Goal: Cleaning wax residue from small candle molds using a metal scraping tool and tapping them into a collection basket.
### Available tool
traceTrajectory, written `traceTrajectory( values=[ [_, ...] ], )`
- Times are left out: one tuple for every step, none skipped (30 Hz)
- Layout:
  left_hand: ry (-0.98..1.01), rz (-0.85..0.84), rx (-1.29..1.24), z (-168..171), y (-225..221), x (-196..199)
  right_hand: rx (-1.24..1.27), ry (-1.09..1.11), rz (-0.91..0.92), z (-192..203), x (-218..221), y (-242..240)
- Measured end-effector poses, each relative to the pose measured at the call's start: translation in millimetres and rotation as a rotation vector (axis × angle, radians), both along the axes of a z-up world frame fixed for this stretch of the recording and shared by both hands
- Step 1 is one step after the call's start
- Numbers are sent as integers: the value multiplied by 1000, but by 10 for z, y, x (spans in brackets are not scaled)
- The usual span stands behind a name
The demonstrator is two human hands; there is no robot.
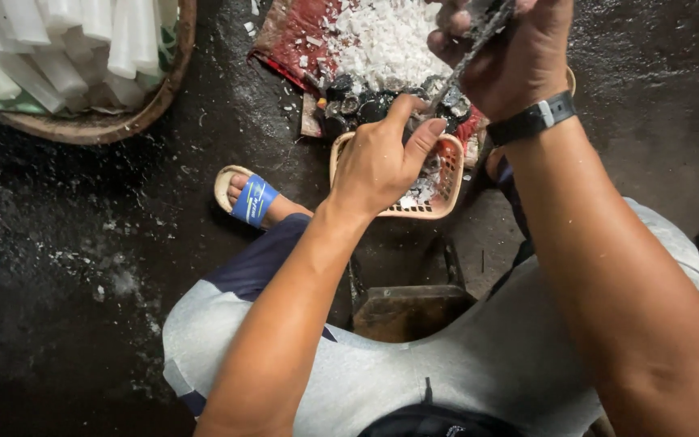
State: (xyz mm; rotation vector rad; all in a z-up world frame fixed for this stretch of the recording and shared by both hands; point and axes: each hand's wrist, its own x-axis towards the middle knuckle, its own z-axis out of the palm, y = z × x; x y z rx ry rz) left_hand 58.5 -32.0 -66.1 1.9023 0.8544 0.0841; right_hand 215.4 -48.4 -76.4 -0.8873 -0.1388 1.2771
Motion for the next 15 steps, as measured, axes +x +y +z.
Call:
traceTrajectory(
  values=[
    [25, 8, 14, -20, -9, 10, 23, -15, 33, 36, -20, 11],
    [49, 16, 26, -41, -20, 24, 44, -30, 65, 71, -36, 18],
    [51, 10, 25, -80, -15, 30, 43, -29, 59, 17, -20, 34],
    [15, 21, 89, -121, -15, 28, -20, 18, 26, -38, -11, 48],
    [-21, 31, 152, -164, -14, 22, -82, 64, -9, -96, -7, 63],
    [-21, 31, 149, -184, -17, 25, -85, 64, -9, -109, -27, 60],
    [33, 32, 187, -204, -18, 25, -117, 39, -77, -122, -50, 59],
    [90, 35, 228, -221, -14, 20, -146, 16, -144, -135, -79, 64],
    [92, 35, 226, -255, -14, 17, -148, 18, -143, -157, -84, 70],
    [99, 47, 317, -291, -18, 14, -120, 18, -168, -180, -89, 72],
    [105, 58, 407, -326, -21, 10, -92, 18, -194, -201, -96, 74],
    [107, 59, 406, -341, -19, 4, -93, 19, -192, -188, -98, 96],
    [112, 70, 491, -355, -17, -2, -141, 67, -226, -173, -101, 119],
    [116, 81, 577, -370, -13, -6, -189, 114, -260, -158, -101, 142],
    [116, 82, 576, -385, -5, -2, -189, 114, -259, -125, -104, 152]
  ],
)
